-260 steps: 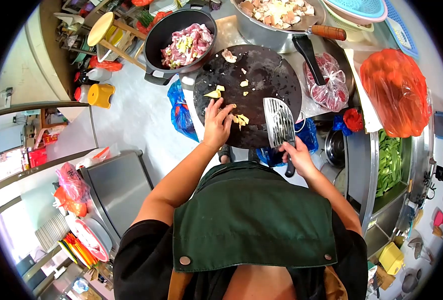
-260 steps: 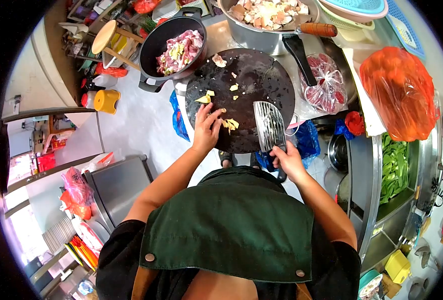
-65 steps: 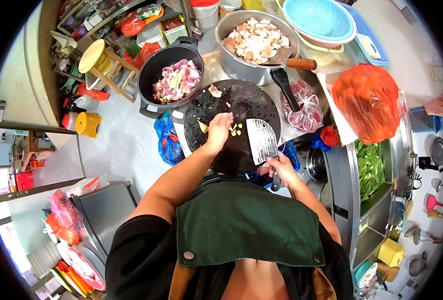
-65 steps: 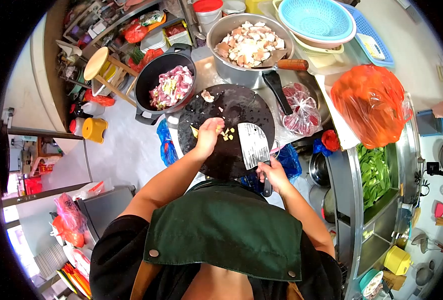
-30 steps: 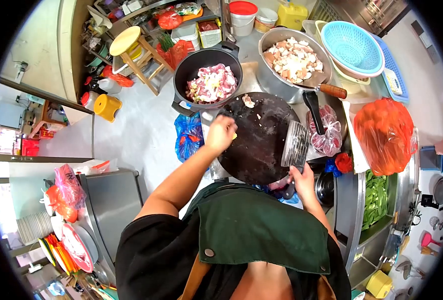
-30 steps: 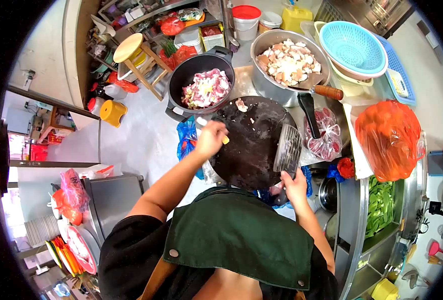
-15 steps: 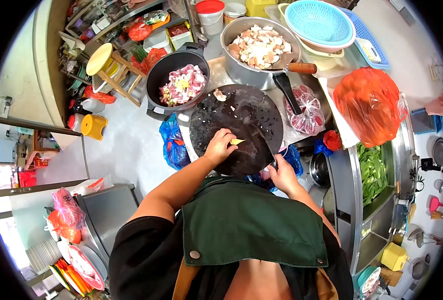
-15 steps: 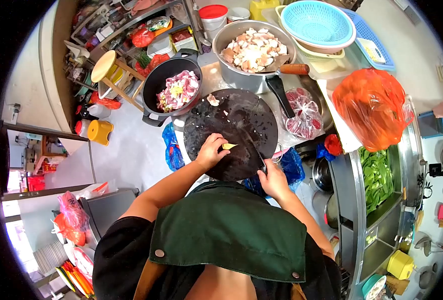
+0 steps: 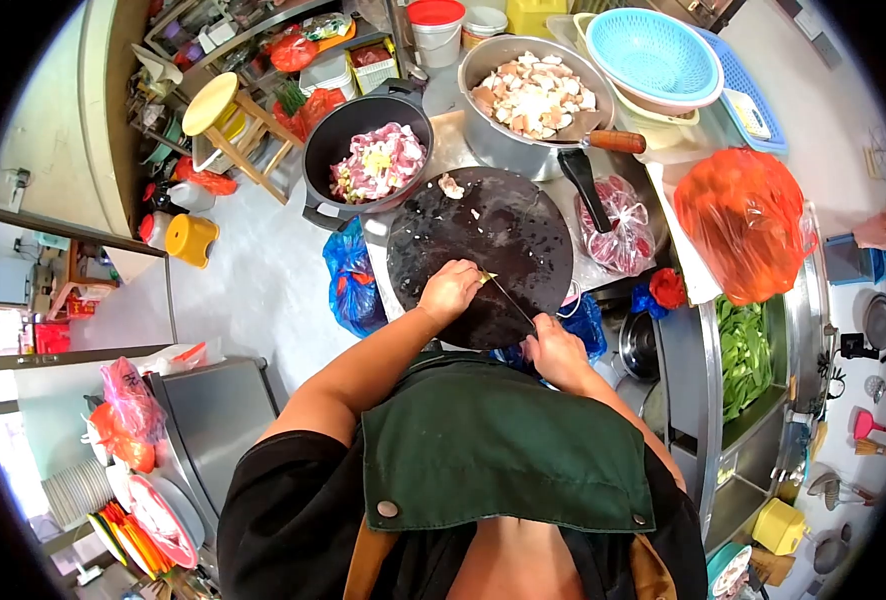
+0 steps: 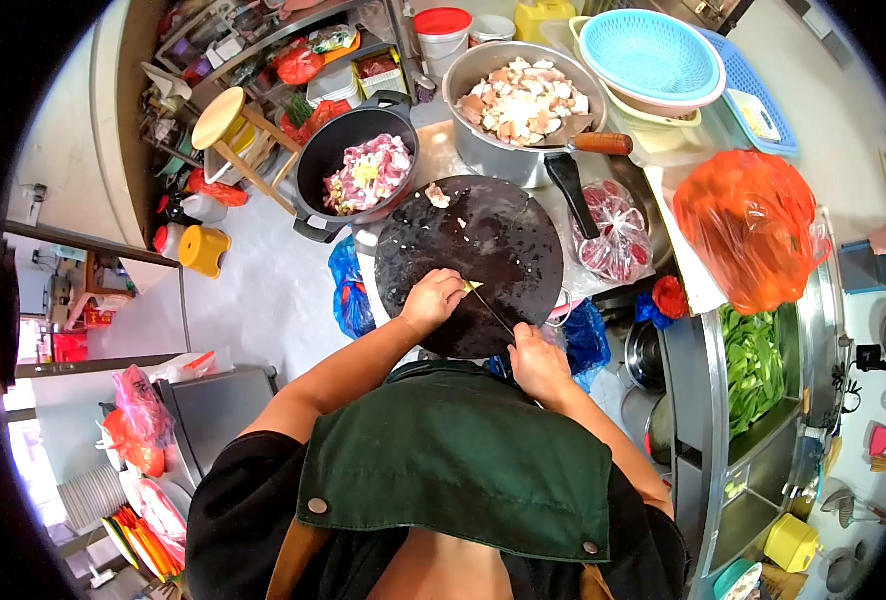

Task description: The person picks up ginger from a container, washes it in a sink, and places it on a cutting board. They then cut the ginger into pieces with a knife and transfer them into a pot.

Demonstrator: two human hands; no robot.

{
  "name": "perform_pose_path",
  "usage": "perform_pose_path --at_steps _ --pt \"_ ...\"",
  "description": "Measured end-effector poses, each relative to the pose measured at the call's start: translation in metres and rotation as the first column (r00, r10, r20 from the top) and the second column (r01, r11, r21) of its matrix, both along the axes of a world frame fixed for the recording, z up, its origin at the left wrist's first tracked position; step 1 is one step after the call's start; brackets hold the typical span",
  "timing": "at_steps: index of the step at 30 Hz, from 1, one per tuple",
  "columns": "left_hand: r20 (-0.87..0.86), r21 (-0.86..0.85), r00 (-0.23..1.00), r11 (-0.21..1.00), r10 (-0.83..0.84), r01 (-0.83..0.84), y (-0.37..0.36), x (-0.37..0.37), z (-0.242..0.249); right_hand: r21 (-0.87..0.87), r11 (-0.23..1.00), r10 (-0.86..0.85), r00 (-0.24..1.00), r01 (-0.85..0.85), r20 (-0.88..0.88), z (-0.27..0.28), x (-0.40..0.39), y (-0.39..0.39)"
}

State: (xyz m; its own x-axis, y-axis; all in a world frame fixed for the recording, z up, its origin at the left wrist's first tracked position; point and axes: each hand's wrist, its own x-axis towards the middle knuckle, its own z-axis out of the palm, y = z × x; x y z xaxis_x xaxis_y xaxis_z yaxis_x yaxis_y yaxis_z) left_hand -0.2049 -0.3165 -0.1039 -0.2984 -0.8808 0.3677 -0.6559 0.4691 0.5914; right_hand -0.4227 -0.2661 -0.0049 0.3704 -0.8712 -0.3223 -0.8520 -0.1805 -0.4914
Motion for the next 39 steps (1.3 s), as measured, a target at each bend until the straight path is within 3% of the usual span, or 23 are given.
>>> perform_pose_path --at_steps 5,9,12,16,18,23,26,27,30,32,34,35,36,37,38,39 --pt "0.055 0.005 0.997 0.999 -0.052 0.052 -0.004 0.003 -0.001 -0.066 0.997 0.034 0.999 -0.034 0.005 -0.028 0.016 -0.013" --pt "0.069 0.000 0.997 0.999 -0.038 0.039 -0.005 0.003 -0.003 -0.116 0.993 0.038 0.998 -0.033 0.041 -0.015 0.013 -0.015" --pt "0.074 0.034 0.997 0.999 -0.021 0.019 -0.003 0.002 -0.004 -0.049 0.998 0.037 0.999 -0.036 0.025 -0.015 0.012 -0.011" --pt "0.063 -0.094 0.997 0.994 -0.041 0.047 -0.007 0.002 -0.017 -0.024 1.000 0.011 1.000 -0.011 0.013 -0.039 0.022 -0.027" --pt "0.029 -0.116 0.999 0.992 -0.046 0.049 -0.009 0.004 -0.018 -0.039 0.999 0.022 0.999 -0.021 0.026 -0.021 0.019 -0.023" --pt "0.051 0.024 0.999 1.000 0.015 -0.017 -0.006 0.000 -0.010 0.001 1.000 0.022 1.000 -0.022 0.001 -0.034 0.024 -0.022" --pt "-0.009 -0.045 1.000 0.999 0.004 -0.005 -0.006 0.002 -0.009 -0.022 1.000 0.022 0.998 -0.021 0.060 -0.036 0.027 -0.034" --pt "-0.037 0.059 0.999 0.998 0.032 -0.030 -0.004 0.002 -0.003 -0.026 1.000 0.018 0.998 -0.016 0.064 -0.034 0.023 -0.035" --pt "-0.125 0.187 0.984 0.977 0.129 -0.105 0.001 0.001 0.016 -0.139 0.990 0.029 0.997 -0.019 0.070 -0.019 0.011 -0.030" --pt "-0.151 0.152 0.982 0.984 0.114 -0.091 -0.003 0.000 0.007 -0.225 0.974 0.008 0.999 0.003 0.047 -0.006 0.005 -0.027" --pt "-0.161 0.202 0.942 0.945 0.293 -0.259 -0.010 -0.007 0.008 -0.302 0.953 0.023 0.998 -0.002 0.064 -0.008 -0.001 -0.026" --pt "-0.161 0.197 0.944 0.947 0.288 -0.255 -0.016 -0.010 0.008 -0.335 0.942 0.039 0.995 -0.006 0.092 -0.007 -0.002 -0.025" --pt "-0.440 0.423 0.835 0.897 0.330 -0.131 -0.022 -0.014 0.005 -0.367 0.930 0.056 0.991 -0.009 0.118 -0.007 -0.004 -0.026" --pt "-0.650 0.582 0.636 0.811 0.416 0.064 -0.028 -0.018 0.002 -0.369 0.929 0.052 0.992 -0.004 0.119 -0.008 -0.004 -0.026" --pt "-0.755 0.647 0.381 0.701 0.533 0.300 -0.032 -0.019 0.001 -0.427 0.904 0.069 0.976 0.027 0.207 -0.009 -0.003 -0.025" --pt "-0.715 0.697 0.327 0.596 0.618 0.400 -0.034 -0.019 0.023 -0.479 0.876 0.091 0.952 0.063 0.292 -0.009 -0.002 -0.024"
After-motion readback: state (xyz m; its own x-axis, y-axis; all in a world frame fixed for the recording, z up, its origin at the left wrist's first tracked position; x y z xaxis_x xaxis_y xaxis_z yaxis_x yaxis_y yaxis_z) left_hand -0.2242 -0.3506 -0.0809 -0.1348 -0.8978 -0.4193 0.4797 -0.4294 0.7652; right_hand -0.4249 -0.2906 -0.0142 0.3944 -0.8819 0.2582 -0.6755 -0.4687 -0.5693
